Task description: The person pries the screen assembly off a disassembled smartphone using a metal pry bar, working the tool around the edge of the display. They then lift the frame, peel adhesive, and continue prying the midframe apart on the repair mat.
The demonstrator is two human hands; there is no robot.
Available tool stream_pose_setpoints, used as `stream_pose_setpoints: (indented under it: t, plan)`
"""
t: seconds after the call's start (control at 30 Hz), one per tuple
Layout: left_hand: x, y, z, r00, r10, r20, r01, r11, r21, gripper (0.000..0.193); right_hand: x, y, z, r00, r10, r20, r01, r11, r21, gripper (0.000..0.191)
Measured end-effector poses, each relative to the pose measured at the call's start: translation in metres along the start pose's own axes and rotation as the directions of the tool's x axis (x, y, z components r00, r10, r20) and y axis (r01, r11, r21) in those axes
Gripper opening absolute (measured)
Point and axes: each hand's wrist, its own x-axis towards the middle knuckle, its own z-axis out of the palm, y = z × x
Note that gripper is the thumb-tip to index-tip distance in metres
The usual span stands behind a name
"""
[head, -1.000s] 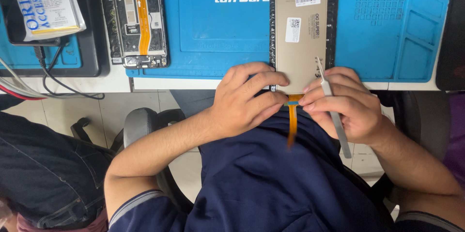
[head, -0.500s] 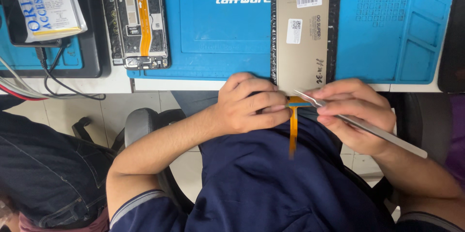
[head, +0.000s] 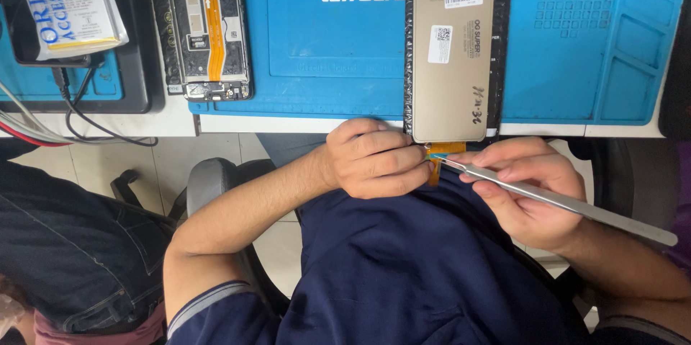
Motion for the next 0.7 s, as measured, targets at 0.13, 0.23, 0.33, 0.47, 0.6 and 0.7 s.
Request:
stream_pose_setpoints:
  t: [0.13,0.23,0.33,0.47,0.6,0.7]
  plan:
    - [-0.006,-0.001,0.002,1.000,0.012,-0.011,-0.012,1.000,0.002,0.013,-0.004,0.011,-0.001,1.000,-0.002,0.017,0.002,1.000,0.020,0.026]
    - [-0.006,-0.002,0.002,1.000,0.018,-0.012,-0.018,1.000,0.010,0.016,-0.002,0.015,-0.003,0.997,-0.046,0.060,0.044,0.999,0.033,0.024]
    - [-0.007,-0.003,0.003,1.000,0.021,-0.001,-0.021,1.000,0.001,0.018,0.002,0.018,-0.004,0.995,-0.066,0.076,0.064,0.997,0.038,0.023]
    - [-0.011,-0.002,0.005,1.000,0.019,0.005,-0.019,1.000,-0.005,0.017,0.003,0.022,-0.004,0.994,-0.065,0.084,0.063,0.998,0.018,0.023]
    - [-0.013,-0.001,0.006,1.000,0.021,0.004,-0.021,1.000,0.011,0.017,0.002,0.024,-0.004,0.994,-0.072,0.082,0.073,0.997,-0.002,0.024]
    - [-0.012,0.000,0.008,1.000,0.019,-0.003,-0.019,1.000,0.012,0.018,0.002,0.024,-0.005,0.994,-0.076,0.084,0.077,0.997,-0.007,0.024]
